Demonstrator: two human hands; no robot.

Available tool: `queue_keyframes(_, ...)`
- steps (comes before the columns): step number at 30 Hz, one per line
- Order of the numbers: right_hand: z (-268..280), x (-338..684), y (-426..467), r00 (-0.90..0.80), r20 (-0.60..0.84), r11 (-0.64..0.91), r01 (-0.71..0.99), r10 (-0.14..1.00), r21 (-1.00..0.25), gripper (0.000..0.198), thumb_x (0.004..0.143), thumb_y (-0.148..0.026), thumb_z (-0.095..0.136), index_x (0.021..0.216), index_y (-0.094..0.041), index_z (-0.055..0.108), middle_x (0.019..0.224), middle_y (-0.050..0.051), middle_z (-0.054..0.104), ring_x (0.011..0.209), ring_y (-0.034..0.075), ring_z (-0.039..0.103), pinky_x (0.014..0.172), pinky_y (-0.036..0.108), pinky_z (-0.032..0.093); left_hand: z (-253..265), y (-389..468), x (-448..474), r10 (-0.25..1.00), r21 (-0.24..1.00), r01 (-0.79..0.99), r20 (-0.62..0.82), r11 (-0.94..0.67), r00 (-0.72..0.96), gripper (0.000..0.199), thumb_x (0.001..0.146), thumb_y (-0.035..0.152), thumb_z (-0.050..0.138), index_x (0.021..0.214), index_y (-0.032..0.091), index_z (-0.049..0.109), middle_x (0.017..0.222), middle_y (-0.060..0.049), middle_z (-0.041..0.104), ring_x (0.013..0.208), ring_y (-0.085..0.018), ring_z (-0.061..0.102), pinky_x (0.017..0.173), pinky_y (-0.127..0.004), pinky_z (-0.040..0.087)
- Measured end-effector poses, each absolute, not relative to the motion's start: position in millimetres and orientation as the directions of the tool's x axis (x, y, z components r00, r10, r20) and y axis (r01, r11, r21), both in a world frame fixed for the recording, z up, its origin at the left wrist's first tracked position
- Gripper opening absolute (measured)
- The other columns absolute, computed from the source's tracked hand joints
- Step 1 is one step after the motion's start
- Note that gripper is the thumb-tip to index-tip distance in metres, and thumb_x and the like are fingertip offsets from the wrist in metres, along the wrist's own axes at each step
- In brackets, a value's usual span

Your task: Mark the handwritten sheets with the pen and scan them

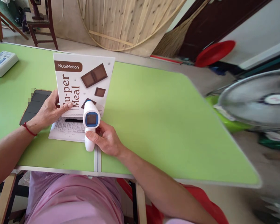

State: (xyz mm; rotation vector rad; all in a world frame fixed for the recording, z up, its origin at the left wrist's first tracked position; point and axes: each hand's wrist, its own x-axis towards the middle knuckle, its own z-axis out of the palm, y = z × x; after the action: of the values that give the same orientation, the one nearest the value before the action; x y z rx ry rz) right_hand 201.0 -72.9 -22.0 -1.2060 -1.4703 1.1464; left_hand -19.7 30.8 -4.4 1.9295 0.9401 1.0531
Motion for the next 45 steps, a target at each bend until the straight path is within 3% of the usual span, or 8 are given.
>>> queue_keyframes(5,-22,202,-73,-0.148,0.063,0.085,0.151,0.987,-0.985,0.049,0.073,-0.072,0.071,0.078,-0.023,0.065,0.068,0.001,0.063,0.063,0.017,0.058,0.057,0.031,0.053,2,31,-20,0.857,0.88,0.233,0.289,-0.413,0.427,0.051,0.084,0.065,0.069,0.111,0.022,0.06,0.117,-0.008,0.072,0.101,-0.029,0.071,0.085,-0.043,0.062)
queue_keyframes(15,-24,203,-72,-0.152,0.045,0.063,0.115,0.987,-0.991,0.047,0.07,-0.067,0.076,0.081,-0.023,0.066,0.07,0.001,0.063,0.063,0.017,0.058,0.057,0.031,0.052,2,32,-22,0.871,0.929,0.151,0.248,-0.338,0.425,0.051,0.079,0.059,0.079,0.109,0.022,0.061,0.117,-0.01,0.071,0.104,-0.031,0.071,0.088,-0.046,0.063)
queue_keyframes(28,-19,211,-72,-0.155,0.25,0.28,0.217,0.956,-0.935,0.04,0.083,-0.059,0.068,0.089,-0.02,0.069,0.074,0.002,0.069,0.063,0.015,0.061,0.058,0.029,0.054,-1,32,-21,0.898,0.976,0.027,0.186,-0.214,0.398,0.057,0.075,0.046,0.085,0.116,0.016,0.06,0.124,-0.014,0.067,0.118,-0.034,0.063,0.096,-0.048,0.056)
queue_keyframes(32,-24,230,-63,-0.063,0.438,0.422,0.417,0.897,-0.805,0.042,0.088,-0.054,0.065,0.113,-0.021,0.068,0.093,0.006,0.072,0.077,0.02,0.066,0.069,0.036,0.058,-7,37,-23,0.9,0.961,-0.018,0.264,-0.275,0.345,0.059,0.075,0.047,0.085,0.12,0.019,0.058,0.128,-0.013,0.065,0.122,-0.034,0.06,0.098,-0.049,0.054)
queue_keyframes(36,-38,259,-48,-0.1,0.582,0.445,0.75,0.807,-0.489,0.057,0.093,-0.055,0.056,0.135,-0.017,0.059,0.113,0.016,0.067,0.104,0.031,0.061,0.085,0.051,0.057,-11,46,-28,0.89,0.93,-0.009,0.354,-0.367,0.288,0.065,0.075,0.049,0.085,0.126,0.021,0.055,0.131,-0.012,0.063,0.122,-0.033,0.06,0.1,-0.05,0.053)
queue_keyframes(40,-55,278,-37,-0.158,0.545,0.345,0.902,0.823,-0.26,0.057,0.098,-0.051,0.045,0.143,-0.016,0.054,0.111,0.017,0.064,0.1,0.033,0.057,0.087,0.057,0.051,-15,53,-34,0.886,0.92,0.02,0.37,-0.39,0.281,0.07,0.075,0.05,0.084,0.129,0.02,0.053,0.132,-0.012,0.063,0.123,-0.033,0.06,0.103,-0.05,0.051)
queue_keyframes(45,-69,276,-32,-0.179,0.511,0.303,0.938,0.841,-0.17,0.046,0.099,-0.042,0.046,0.134,-0.018,0.062,0.104,0.015,0.064,0.093,0.031,0.054,0.085,0.053,0.047,-17,55,-36,0.874,0.915,0.029,0.375,-0.403,0.309,0.07,0.076,0.044,0.083,0.133,0.02,0.051,0.132,-0.011,0.063,0.124,-0.032,0.058,0.106,-0.049,0.05)
